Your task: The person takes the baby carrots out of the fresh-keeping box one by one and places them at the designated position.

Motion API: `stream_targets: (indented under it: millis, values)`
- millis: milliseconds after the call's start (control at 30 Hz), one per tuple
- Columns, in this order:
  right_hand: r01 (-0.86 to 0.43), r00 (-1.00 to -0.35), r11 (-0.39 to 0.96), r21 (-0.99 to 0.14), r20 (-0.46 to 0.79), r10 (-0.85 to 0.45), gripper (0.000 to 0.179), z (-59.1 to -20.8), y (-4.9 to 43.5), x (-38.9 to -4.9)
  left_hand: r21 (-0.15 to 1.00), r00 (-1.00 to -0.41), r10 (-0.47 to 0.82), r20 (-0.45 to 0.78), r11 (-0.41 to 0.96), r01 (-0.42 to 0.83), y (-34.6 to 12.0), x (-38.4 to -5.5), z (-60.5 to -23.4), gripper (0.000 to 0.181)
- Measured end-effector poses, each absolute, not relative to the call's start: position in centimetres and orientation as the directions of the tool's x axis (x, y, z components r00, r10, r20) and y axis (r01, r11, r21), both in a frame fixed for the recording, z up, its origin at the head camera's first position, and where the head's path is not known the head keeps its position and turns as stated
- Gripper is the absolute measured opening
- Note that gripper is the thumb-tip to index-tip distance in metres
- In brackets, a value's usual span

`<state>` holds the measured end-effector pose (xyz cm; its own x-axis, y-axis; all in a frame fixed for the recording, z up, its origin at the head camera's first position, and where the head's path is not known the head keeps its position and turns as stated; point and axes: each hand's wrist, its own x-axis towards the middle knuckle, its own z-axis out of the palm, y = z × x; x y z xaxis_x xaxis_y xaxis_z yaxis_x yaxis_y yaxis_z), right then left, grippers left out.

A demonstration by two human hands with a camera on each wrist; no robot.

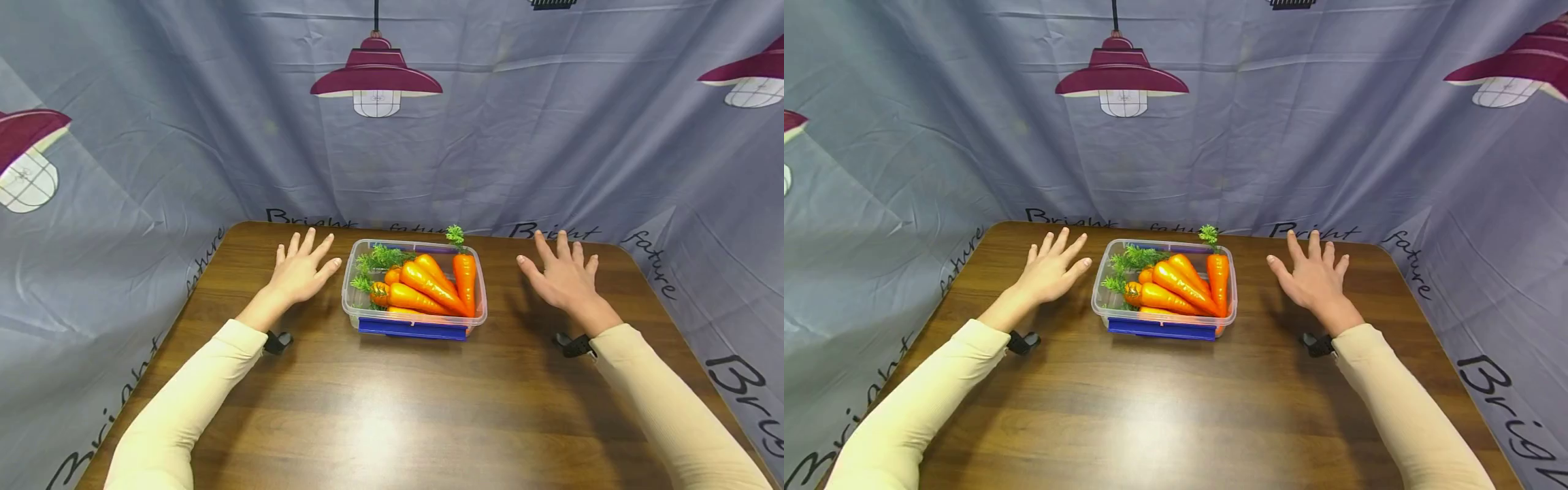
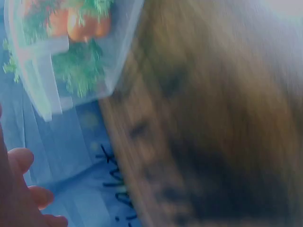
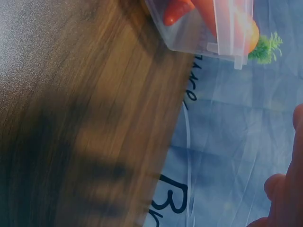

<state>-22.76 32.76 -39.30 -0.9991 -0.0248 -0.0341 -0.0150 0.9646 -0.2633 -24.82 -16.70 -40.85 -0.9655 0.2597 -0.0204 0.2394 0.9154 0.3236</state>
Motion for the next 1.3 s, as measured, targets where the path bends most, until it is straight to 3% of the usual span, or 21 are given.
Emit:
stream_targets:
  millis: [333, 633, 800, 967, 1300]
  values:
    - [-0.02, -0.999, 0.967, -0.255, -0.036, -0.03, 0.085, -39.4, 32.4, -22.5, 0.588, -0.957, 0.289, 0.0, 0.774, 0.234, -14.3, -23.6, -42.7, 0.061]
    - [-0.04, -0.998, 0.964, -0.265, -0.036, -0.051, 0.083, -39.3, 31.9, -22.4, 0.83, -0.964, 0.267, -0.013, 0.541, 0.139, -12.9, -23.1, -44.8, 0.058]
    - [-0.053, -0.998, 0.965, -0.256, -0.019, -0.06, 0.083, -39.2, 31.5, -22.4, 0.945, -0.971, 0.235, -0.052, 0.327, 0.028, -12.5, -22.9, -45.7, 0.058]
    - [-0.072, -0.997, 0.966, -0.249, -0.005, -0.076, 0.081, -38.9, 30.8, -22.4, 0.982, -0.971, 0.232, -0.06, 0.189, -0.016, -12.3, -22.8, -46.2, 0.057]
    - [-0.109, -0.993, 0.958, -0.267, -0.004, -0.114, 0.078, -37.8, 28.9, -22.3, 0.977, -0.983, 0.178, -0.036, 0.215, 0.003, -12.2, -22.6, -46.0, 0.055]
